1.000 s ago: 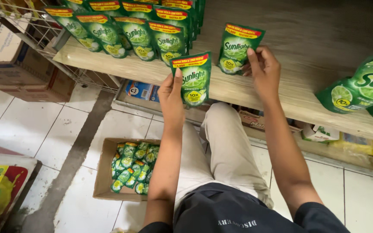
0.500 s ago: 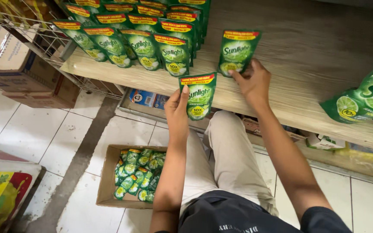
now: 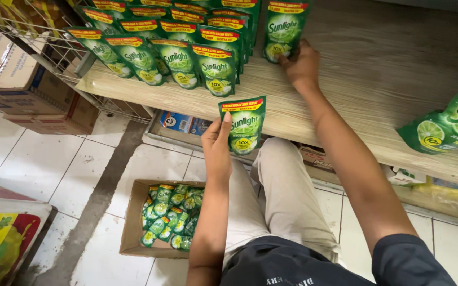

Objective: The person picks up detergent pouches from a shelf and a cardboard box, handles them to arrange them in the box, and places them back onto the store shelf.

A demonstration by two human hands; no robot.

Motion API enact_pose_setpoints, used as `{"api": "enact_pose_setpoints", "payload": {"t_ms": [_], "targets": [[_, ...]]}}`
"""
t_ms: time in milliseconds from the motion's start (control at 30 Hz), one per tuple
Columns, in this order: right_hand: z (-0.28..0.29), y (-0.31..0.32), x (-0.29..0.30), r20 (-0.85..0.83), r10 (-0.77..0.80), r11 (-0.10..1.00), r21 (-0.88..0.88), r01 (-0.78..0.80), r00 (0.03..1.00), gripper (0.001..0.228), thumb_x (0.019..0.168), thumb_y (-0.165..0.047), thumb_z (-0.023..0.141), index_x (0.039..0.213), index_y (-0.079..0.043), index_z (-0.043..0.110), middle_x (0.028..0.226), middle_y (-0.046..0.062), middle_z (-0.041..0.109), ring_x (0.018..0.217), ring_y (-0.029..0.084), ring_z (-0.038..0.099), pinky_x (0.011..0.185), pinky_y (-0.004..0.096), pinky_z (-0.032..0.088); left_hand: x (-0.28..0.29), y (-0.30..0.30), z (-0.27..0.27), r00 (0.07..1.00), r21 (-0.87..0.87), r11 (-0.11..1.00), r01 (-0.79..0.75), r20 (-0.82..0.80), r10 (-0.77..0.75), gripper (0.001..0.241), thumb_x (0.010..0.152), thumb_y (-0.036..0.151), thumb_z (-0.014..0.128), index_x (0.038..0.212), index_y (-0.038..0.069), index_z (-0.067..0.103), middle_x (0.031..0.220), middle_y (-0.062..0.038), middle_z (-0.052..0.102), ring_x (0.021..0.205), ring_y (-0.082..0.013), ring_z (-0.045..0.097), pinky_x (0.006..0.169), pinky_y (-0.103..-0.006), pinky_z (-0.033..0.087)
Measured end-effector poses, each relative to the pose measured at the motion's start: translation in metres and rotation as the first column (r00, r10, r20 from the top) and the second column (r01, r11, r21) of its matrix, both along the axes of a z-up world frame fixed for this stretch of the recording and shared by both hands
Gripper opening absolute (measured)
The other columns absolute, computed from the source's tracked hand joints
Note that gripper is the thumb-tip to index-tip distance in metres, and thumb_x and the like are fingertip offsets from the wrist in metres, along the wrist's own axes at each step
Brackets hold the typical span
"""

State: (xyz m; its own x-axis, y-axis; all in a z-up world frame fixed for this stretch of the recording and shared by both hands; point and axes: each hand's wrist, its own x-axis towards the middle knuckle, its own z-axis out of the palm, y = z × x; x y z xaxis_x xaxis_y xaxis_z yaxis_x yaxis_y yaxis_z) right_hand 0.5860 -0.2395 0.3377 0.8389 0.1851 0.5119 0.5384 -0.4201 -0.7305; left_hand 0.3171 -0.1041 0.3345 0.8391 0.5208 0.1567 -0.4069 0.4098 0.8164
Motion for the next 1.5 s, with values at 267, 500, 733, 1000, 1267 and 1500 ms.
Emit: {"api": "enact_pose_setpoints", "payload": {"t_ms": [267, 500, 733, 1000, 1267, 1500], "targets": [[-0.005, 0.015, 0.02, -0.065, -0.019, 1.0, 0.008, 0.019, 0.998, 0.04, 0.084, -0.009, 0.087, 0.113, 0.005, 0.063, 0.102, 0.016, 0.077, 0.086, 0.02, 0.077, 0.073, 0.031, 0.061, -0.012, 0.003, 0.013, 0.999, -0.024, 1.0, -0.005, -0.037, 0.005, 0.029, 0.105, 0.022, 0.065, 0.112, -0.005, 0.074, 0.1, -0.001, 0.073, 0.088, -0.0049, 0.061, 0.081, -0.0222, 0.049], [-0.016, 0.018, 0.026, -0.047, -0.029, 1.0, -0.006, 0.029, 0.998, 0.039, 0.085, -0.012, 0.09, 0.107, 0.004, 0.062, 0.093, 0.014, 0.075, 0.079, 0.019, 0.072, 0.071, 0.031, 0.059, -0.01, 0.004, 0.008, 0.999, -0.044, 0.999, -0.005, -0.039, 0.003, 0.029, 0.105, 0.022, 0.065, 0.111, -0.005, 0.074, 0.1, -0.001, 0.073, 0.088, -0.005, 0.061, 0.08, -0.0226, 0.049], [-0.014, 0.008, 0.016, 0.034, 0.098, 0.992, 0.077, -0.1, 0.995, 0.042, 0.088, -0.014, 0.089, 0.115, 0.004, 0.061, 0.097, 0.012, 0.075, 0.081, 0.017, 0.072, 0.072, 0.031, 0.059, -0.009, 0.001, 0.008, 0.999, -0.055, 0.998, -0.016, -0.051, 0.013, 0.029, 0.106, 0.022, 0.065, 0.11, -0.005, 0.074, 0.1, -0.001, 0.072, 0.088, -0.0049, 0.06, 0.08, -0.0226, 0.048], [0.008, -0.023, -0.1, -0.26, 0.45, 0.869, 0.35, -0.351, 0.855, 0.039, 0.103, -0.024, 0.073, 0.135, -0.004, 0.064, 0.114, 0.001, 0.071, 0.091, 0.009, 0.064, 0.077, 0.027, 0.054, -0.005, -0.003, 0.02, 0.998, -0.116, 0.993, -0.029, 0.047, 0.034, 0.029, 0.107, 0.021, 0.062, 0.116, -0.005, 0.071, 0.106, -0.002, 0.072, 0.095, -0.0056, 0.062, 0.086, -0.0232, 0.048], [0.004, -0.045, -0.182, -0.45, 0.596, 0.803, 0.341, -0.489, 0.665, 0.018, 0.1, -0.016, 0.074, 0.105, 0.001, 0.076, 0.088, 0.0, 0.068, 0.078, 0.006, 0.055, 0.07, 0.026, 0.047, 0.005, -0.006, 0.02, 0.999, -0.188, 0.982, 0.033, -0.036, -0.041, 0.04, 0.111, 0.027, 0.063, 0.131, -0.007, 0.069, 0.103, -0.004, 0.068, 0.077, -0.0064, 0.049, 0.059, -0.0232, 0.033], [0.016, -0.064, -0.182, -0.595, 0.561, 0.745, 0.665, -0.038, 0.576, 0.027, 0.1, -0.02, 0.068, 0.109, 0.005, 0.071, 0.088, 0.012, 0.075, 0.068, 0.019, 0.068, 0.06, 0.033, 0.054, 0.011, -0.023, 0.015, 0.88, 0.068, 0.929, 0.364, -0.353, -0.318, 0.056, 0.1, 0.028, 0.062, 0.148, 0.001, 0.05, 0.125, -0.006, 0.068, 0.105, -0.0109, 0.068, 0.082, -0.023, 0.058]]}}
